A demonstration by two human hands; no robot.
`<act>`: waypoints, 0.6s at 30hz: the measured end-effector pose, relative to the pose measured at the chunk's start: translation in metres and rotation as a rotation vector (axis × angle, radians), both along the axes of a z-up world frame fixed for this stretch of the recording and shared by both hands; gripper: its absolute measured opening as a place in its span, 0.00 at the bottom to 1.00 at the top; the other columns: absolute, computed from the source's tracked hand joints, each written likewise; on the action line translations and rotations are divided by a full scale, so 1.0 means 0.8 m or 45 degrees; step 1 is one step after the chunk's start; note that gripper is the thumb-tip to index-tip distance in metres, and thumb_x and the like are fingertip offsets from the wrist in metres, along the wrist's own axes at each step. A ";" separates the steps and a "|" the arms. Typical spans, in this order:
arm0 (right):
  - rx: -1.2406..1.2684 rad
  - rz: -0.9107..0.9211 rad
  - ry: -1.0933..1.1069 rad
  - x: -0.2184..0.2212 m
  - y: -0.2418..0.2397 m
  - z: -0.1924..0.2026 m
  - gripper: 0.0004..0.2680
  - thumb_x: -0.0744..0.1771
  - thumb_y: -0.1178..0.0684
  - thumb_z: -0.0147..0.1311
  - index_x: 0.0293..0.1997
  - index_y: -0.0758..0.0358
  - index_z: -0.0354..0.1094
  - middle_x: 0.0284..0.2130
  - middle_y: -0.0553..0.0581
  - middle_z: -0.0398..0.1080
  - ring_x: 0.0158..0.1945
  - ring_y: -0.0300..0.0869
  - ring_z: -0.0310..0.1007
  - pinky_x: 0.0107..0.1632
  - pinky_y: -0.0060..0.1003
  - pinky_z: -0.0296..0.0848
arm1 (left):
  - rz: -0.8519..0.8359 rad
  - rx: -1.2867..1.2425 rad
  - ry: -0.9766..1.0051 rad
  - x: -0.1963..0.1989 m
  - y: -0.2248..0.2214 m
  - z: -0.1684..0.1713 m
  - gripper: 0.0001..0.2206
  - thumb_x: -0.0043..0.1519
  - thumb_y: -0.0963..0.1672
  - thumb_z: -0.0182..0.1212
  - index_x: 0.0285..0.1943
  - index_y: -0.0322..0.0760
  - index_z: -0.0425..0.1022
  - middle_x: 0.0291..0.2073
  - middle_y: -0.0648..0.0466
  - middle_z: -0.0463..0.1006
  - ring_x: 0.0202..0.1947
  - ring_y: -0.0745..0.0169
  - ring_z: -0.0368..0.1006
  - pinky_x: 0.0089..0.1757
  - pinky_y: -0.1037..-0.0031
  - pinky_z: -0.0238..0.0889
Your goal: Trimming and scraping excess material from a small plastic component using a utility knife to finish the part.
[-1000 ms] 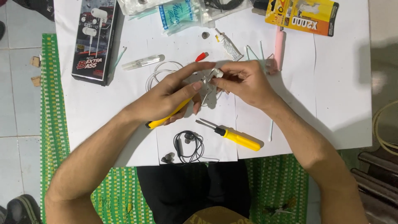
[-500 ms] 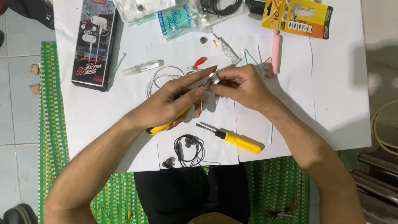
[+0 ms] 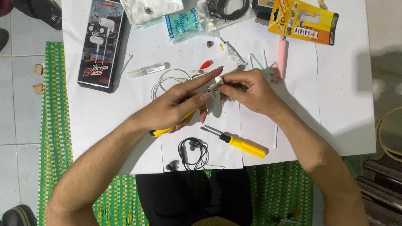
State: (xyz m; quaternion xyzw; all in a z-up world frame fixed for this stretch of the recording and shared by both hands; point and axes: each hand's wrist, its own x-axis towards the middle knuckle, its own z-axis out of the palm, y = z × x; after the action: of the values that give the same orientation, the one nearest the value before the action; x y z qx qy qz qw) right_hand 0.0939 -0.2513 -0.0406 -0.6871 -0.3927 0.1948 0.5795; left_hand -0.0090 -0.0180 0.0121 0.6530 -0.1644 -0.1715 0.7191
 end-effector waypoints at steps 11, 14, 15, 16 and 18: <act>0.058 -0.012 0.025 0.000 0.001 0.001 0.02 0.68 0.64 0.59 0.41 0.72 0.77 0.22 0.63 0.76 0.23 0.39 0.73 0.29 0.31 0.73 | -0.019 0.038 -0.001 -0.001 0.001 0.001 0.27 0.68 0.41 0.41 0.79 0.32 0.47 0.21 0.46 0.76 0.05 0.71 0.62 0.10 0.83 0.58; 0.063 -0.007 0.033 0.002 0.001 0.001 0.02 0.68 0.64 0.59 0.40 0.73 0.77 0.22 0.63 0.76 0.23 0.39 0.73 0.28 0.31 0.73 | -0.020 0.037 -0.005 0.000 0.002 0.001 0.27 0.68 0.41 0.40 0.79 0.31 0.48 0.21 0.46 0.76 0.05 0.71 0.62 0.09 0.83 0.58; 0.066 -0.007 0.040 0.002 0.000 0.000 0.02 0.68 0.65 0.58 0.40 0.74 0.77 0.22 0.64 0.76 0.23 0.39 0.73 0.28 0.31 0.73 | -0.020 0.033 -0.007 0.001 0.002 0.001 0.27 0.68 0.41 0.40 0.79 0.31 0.48 0.21 0.46 0.76 0.05 0.72 0.62 0.09 0.83 0.58; 0.067 -0.007 0.040 0.002 0.000 -0.002 0.02 0.68 0.65 0.58 0.40 0.74 0.77 0.22 0.64 0.76 0.23 0.39 0.73 0.28 0.31 0.73 | -0.020 0.034 -0.006 0.000 0.002 0.001 0.27 0.68 0.41 0.40 0.79 0.31 0.48 0.21 0.46 0.76 0.05 0.72 0.62 0.09 0.83 0.58; 0.059 -0.013 0.054 0.002 -0.001 -0.004 0.02 0.68 0.65 0.58 0.41 0.74 0.77 0.23 0.64 0.76 0.24 0.40 0.75 0.28 0.31 0.74 | -0.014 0.040 -0.015 0.000 0.003 0.001 0.27 0.68 0.40 0.40 0.79 0.30 0.48 0.20 0.46 0.75 0.05 0.72 0.62 0.09 0.84 0.58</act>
State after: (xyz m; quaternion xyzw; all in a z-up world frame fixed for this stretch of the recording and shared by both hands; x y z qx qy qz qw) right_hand 0.0957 -0.2522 -0.0437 -0.6713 -0.3812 0.1973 0.6042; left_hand -0.0090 -0.0160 0.0129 0.6644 -0.1695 -0.1740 0.7068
